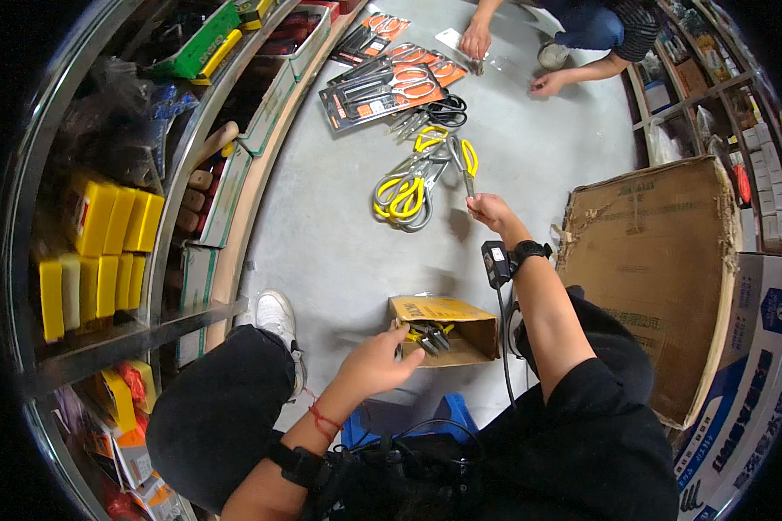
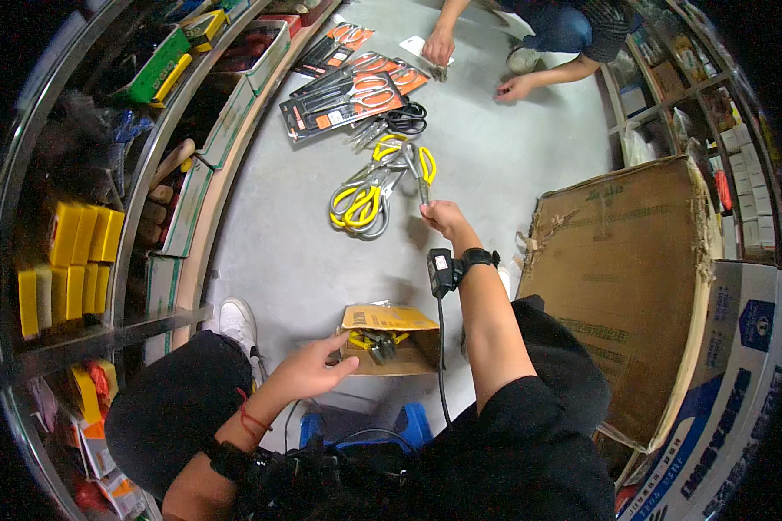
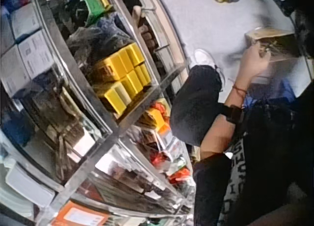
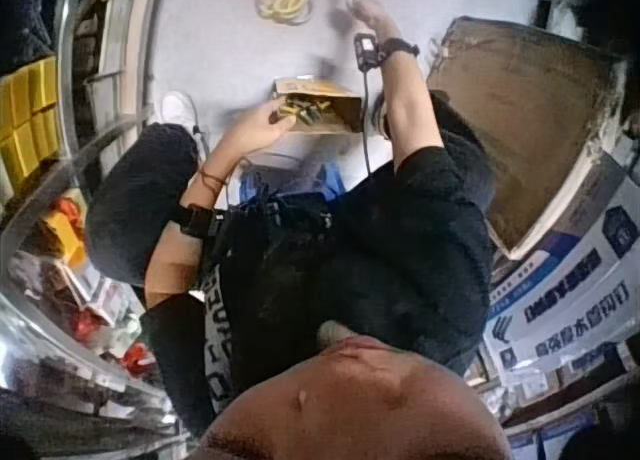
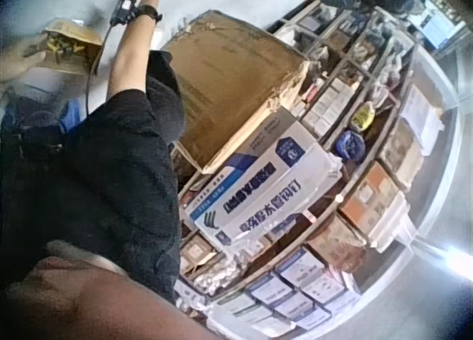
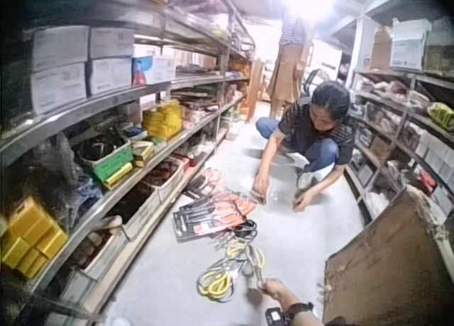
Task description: Organize various pairs of scissors and other handheld tools into a cardboard box.
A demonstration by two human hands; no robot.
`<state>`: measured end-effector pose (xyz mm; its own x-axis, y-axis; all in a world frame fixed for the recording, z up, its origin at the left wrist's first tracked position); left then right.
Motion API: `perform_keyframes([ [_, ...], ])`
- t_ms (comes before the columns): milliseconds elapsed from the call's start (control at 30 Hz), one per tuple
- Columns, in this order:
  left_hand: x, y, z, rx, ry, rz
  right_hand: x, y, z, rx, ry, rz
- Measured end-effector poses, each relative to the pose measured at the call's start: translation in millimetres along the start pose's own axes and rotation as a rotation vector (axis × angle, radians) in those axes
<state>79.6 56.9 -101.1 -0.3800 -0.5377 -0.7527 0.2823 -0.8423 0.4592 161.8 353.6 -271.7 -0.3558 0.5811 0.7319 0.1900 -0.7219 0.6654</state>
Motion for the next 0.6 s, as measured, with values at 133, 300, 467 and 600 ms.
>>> perform_keyframes([
  [133, -1.7, -3.0, -8.5, -0.002, -0.063, -0.006, 46.9, 31.8, 19.2, 0.017, 0.16, 0.169],
  [300, -9.2, -8.5, -13.3, 0.028, -0.249, -0.034, 120.6, 85.5, 35.2, 0.009, 0.206, 0.331],
  [467, -13.1, -7.3, -4.2, 0.01, -0.415, 0.05, 167.0, 170.7, 31.0, 0.146, -0.051, 0.317],
  [600, -2.7, -14.8, -10.9, 0.013, -0.47, 0.006, 165.2, 246.5, 21.6, 0.263, -0.159, 0.305],
])
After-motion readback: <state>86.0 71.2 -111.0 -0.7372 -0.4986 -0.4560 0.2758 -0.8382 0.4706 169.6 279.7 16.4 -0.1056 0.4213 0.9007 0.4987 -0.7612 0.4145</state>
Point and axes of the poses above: each hand's wrist, its own y-axis away from the middle knuckle, its own z-axis out of the back of the hand, x = y × z, the point moved 7 cm from there along -y, towards the middle knuckle, and after that the axes turned 14 degrees about -x, right-handed, at the moved point
